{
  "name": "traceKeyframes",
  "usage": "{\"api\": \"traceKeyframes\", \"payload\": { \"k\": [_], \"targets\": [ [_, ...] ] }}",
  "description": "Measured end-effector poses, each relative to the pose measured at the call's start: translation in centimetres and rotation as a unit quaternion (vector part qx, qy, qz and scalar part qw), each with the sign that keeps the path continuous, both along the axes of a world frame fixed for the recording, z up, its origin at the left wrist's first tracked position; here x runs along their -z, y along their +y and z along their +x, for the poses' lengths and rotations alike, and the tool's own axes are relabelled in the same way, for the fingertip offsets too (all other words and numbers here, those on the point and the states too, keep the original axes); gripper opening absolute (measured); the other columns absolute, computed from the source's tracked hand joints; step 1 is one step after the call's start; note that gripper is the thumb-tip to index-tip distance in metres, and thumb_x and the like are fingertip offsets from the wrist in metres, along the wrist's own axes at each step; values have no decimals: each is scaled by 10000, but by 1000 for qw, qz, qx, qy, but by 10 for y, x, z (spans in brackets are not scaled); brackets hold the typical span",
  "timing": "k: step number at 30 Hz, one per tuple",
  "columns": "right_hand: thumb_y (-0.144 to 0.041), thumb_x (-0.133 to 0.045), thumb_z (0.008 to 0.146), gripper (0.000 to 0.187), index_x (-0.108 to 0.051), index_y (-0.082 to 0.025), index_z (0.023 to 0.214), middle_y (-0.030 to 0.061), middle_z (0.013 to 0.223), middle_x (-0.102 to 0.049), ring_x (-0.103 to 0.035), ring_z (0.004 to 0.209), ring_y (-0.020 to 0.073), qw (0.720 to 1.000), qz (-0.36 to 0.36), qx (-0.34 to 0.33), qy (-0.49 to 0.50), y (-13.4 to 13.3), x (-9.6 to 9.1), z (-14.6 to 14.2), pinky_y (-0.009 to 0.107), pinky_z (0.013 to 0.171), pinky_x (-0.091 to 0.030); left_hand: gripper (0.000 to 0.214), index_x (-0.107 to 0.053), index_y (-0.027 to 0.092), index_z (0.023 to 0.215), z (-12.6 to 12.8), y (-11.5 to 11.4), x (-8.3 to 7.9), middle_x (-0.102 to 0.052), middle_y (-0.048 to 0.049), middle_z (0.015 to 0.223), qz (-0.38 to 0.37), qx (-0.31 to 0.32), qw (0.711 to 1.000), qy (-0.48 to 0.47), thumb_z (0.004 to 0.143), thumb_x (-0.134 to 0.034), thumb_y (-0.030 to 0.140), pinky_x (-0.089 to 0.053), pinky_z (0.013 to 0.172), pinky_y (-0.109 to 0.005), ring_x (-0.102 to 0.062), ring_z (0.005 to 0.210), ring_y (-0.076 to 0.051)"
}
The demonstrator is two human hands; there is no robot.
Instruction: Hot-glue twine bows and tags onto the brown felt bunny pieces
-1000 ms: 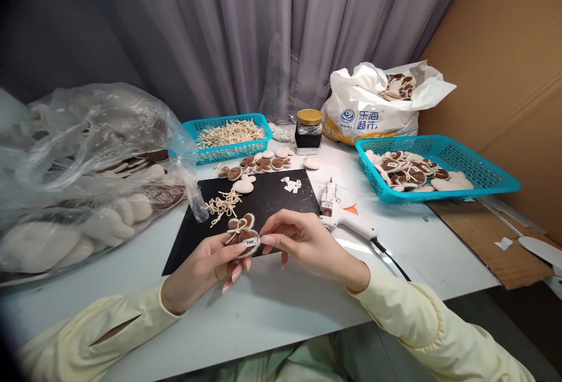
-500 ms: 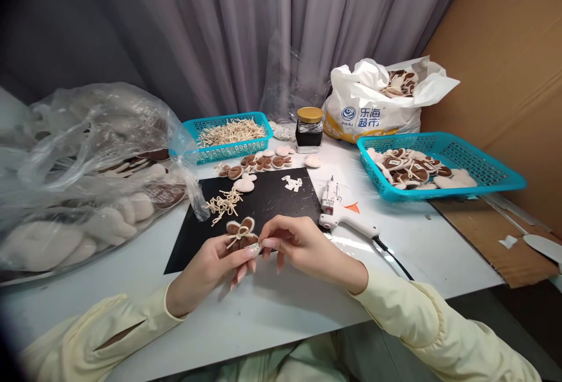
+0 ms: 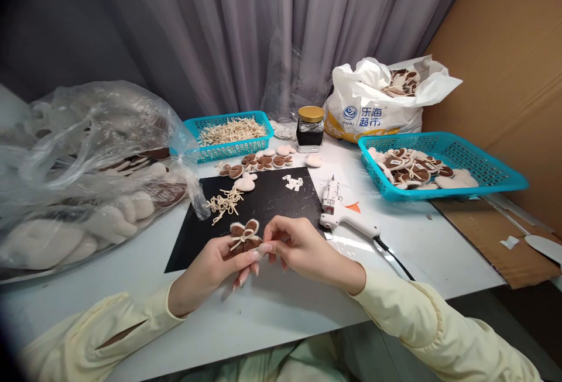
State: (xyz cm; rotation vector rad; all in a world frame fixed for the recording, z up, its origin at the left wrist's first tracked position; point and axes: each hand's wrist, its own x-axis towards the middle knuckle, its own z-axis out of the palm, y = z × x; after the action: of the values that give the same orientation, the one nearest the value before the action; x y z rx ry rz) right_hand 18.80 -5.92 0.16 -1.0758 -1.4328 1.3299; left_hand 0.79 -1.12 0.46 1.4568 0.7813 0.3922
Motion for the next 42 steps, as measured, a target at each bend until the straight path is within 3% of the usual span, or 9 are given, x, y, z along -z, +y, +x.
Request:
{"api": "traceKeyframes", "payload": {
  "k": [4,9,12,19,22,33,36,39,42],
  "targets": [
    [-388,-635,785,261,-514,-167,718,-34,563,-538,-507,469,83,998,-24,25,56,3,-3,11,195,411,-433,258,-608,121,658,0,1,-2,-529,19,509,-11,-1,1000,-2,787,-610,344,-378,427,-187,-454,439,-72],
    [-321,-630,809,186,-562,-157,753,-7,653,-592,-549,506,84,984,6,143,107,4,-14,29,180,409,-439,248,-591,128,683,-1,2,0,-568,8,578,-46,-22,998,-24,766,-632,359,-378,413,-187,-454,447,-68],
    [-341,-575,849,186,-597,-159,821,11,693,-607,-564,525,92,981,21,147,125,2,-16,33,189,414,-443,263,-585,123,666,0,2,0,-540,14,550,-55,-20,998,-24,753,-646,363,-377,405,-184,-452,449,-68],
    [-331,-705,734,238,-518,-184,713,-32,624,-548,-500,477,81,979,56,186,59,2,-20,29,205,416,-437,269,-581,115,686,0,3,-1,-540,7,566,-76,-35,996,-30,705,-691,360,-375,389,-183,-457,452,-73],
    [-297,-712,727,197,-546,-193,707,2,754,-563,-548,658,115,963,118,239,40,2,-20,29,232,552,-492,270,-589,113,655,0,3,-1,-535,10,544,-82,-29,996,-29,722,-674,359,-375,389,-178,-462,444,-69],
    [-406,-425,914,296,-564,-163,815,7,677,-568,-526,481,83,996,67,48,-41,1,-9,21,234,467,-431,263,-598,108,742,-1,3,-2,-591,-6,569,-126,-45,989,-55,727,-670,360,-376,389,-183,-465,423,-68],
    [-405,-501,875,239,-547,-174,916,-5,694,-554,-523,501,85,997,52,48,-17,2,-7,19,217,438,-432,267,-594,105,738,-1,3,-2,-589,-11,576,-126,-41,989,-58,736,-662,362,-376,385,-179,-466,425,-67],
    [-375,-676,748,235,-550,-181,789,-28,628,-526,-512,527,96,996,42,77,-16,3,-6,19,204,424,-432,271,-582,108,715,-1,4,-3,-587,-18,592,-131,-45,988,-62,724,-673,363,-365,369,-177,-468,431,-69],
    [-377,-675,750,242,-563,-171,689,-26,552,-532,-487,474,93,993,50,99,-32,2,-7,22,223,436,-424,256,-588,108,736,-1,4,-4,-593,-23,633,-129,-43,989,-58,706,-690,341,-369,373,-175,-472,444,-67]
  ]
}}
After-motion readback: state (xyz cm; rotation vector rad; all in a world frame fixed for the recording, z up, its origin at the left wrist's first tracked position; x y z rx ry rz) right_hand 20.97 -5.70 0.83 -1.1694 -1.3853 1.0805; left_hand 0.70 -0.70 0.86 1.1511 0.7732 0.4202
